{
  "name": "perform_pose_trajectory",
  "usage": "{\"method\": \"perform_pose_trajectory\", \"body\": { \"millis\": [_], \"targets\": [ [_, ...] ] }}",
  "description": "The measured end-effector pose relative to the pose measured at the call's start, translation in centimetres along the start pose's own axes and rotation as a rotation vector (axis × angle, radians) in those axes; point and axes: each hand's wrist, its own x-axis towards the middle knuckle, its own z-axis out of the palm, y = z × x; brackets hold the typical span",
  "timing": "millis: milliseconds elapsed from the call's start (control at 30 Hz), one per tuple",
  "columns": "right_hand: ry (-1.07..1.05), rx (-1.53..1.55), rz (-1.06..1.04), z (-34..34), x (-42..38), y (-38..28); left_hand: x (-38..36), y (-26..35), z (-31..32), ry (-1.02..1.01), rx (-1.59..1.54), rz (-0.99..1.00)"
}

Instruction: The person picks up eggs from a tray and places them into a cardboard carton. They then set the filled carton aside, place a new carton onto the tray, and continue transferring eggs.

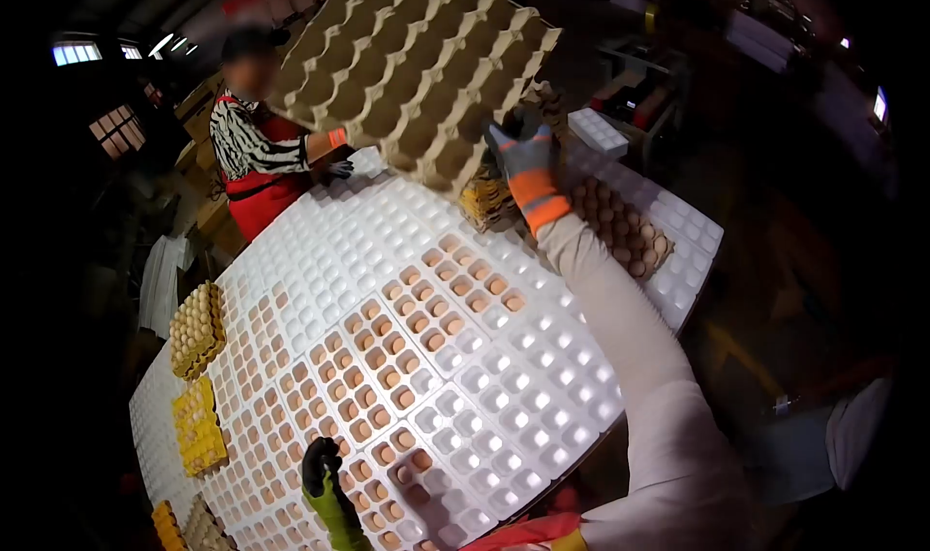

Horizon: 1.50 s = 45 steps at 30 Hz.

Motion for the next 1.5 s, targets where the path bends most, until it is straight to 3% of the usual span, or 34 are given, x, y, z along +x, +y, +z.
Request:
{"method": "perform_pose_trajectory", "body": {
  "millis": [100, 200, 233, 333, 433, 533, 600, 667, 733, 800, 833, 867, 900, 933, 967, 1000, 1067, 1100, 1167, 1200, 1233, 1300, 1333, 1400, 1500],
  "targets": [
    [0.164, -0.449, 0.066, 3.4, 10.6, 4.0, -1.9, -0.6, 5.4, -0.059, -0.021, -0.004],
    [-0.054, -0.811, 0.204, 4.1, 15.5, 13.0, -2.1, -4.4, 5.1, -0.301, 0.201, 0.006],
    [-0.103, -0.894, 0.222, 4.1, 16.2, 15.2, -2.7, -0.8, 6.7, -0.354, 0.372, -0.109],
    [-0.005, -1.047, 0.148, 4.0, 13.4, 13.3, -3.0, -0.9, 8.4, -0.158, 0.489, 0.119],
    [-0.226, -1.285, 0.052, 2.4, 13.2, 13.3, -2.8, -0.5, 10.4, -0.096, 0.326, -0.03],
    [-0.395, -1.294, 0.022, -1.8, 14.3, 11.1, -1.4, -1.3, 13.5, -0.218, 0.246, 0.029],
    [-0.346, -1.245, -0.08, -5.0, 15.6, 11.9, -0.9, -2.6, 16.6, -0.299, 0.11, -0.005],
    [-0.209, -1.182, -0.063, -12.6, 16.9, 17.1, -0.3, -4.3, 20.9, -0.417, -0.128, -0.135],
    [-0.205, -1.261, 0.135, -20.6, 15.3, 22.0, -0.1, -5.3, 26.4, -0.592, -0.197, -0.171],
    [-0.389, -1.528, 0.486, -25.8, 10.2, 23.7, 0.7, -7.2, 33.0, -0.73, -0.349, -0.304],
    [-0.384, -1.54, 0.499, -26.7, 9.1, 24.3, 0.9, -8.7, 36.7, -0.731, -0.377, -0.347],
    [-0.379, -1.553, 0.515, -27.4, 8.1, 24.7, 1.2, -7.9, 40.0, -0.72, -0.179, -0.398],
    [-0.377, -1.565, 0.533, -27.8, 7.1, 25.2, 1.0, -11.2, 43.6, -0.682, -0.274, -0.327],
    [-0.387, -1.576, 0.553, -28.2, 6.1, 26.1, 1.1, -11.0, 46.5, -0.639, -0.252, -0.485],
    [-0.423, -1.585, 0.576, -28.0, 5.4, 27.5, 1.1, -14.6, 49.4, -0.632, -0.105, -0.327],
    [-0.426, -1.616, 0.569, -27.9, 5.5, 28.1, 0.9, -9.6, 49.4, -0.606, 0.023, -0.313],
    [-0.355, -1.558, 0.376, -29.1, 5.0, 28.1, 0.0, -9.4, 51.1, -0.413, 0.251, -0.221],
    [-0.429, -1.488, 0.478, -28.6, 5.6, 26.6, -0.2, -10.1, 52.4, -0.296, 0.347, -0.186],
    [-0.384, -1.562, 0.45, -29.9, 7.5, 30.2, 0.8, -6.7, 51.7, -0.384, 0.377, -0.352],
    [-0.377, -1.504, 0.468, -31.4, 8.8, 32.4, 0.5, -7.6, 52.9, -0.316, 0.446, -0.359],
    [-0.404, -1.338, 0.488, -33.8, 10.2, 35.2, 0.6, -7.8, 53.0, -0.317, 0.387, -0.356],
    [-0.467, -1.04, 0.47, -34.1, 9.6, 32.6, 0.9, -8.0, 52.8, -0.332, 0.262, -0.334],
    [-0.575, -1.074, 0.174, -35.4, 9.4, 33.6, 0.8, -8.1, 52.3, -0.338, 0.201, -0.325],
    [-0.437, -0.806, 0.454, -34.3, 8.0, 29.6, 0.1, -8.6, 51.9, -0.303, 0.12, -0.309],
    [-0.37, -0.795, 0.48, -33.4, 4.9, 23.7, -1.2, -6.7, 48.2, -0.335, 0.037, -0.354]
  ]
}}
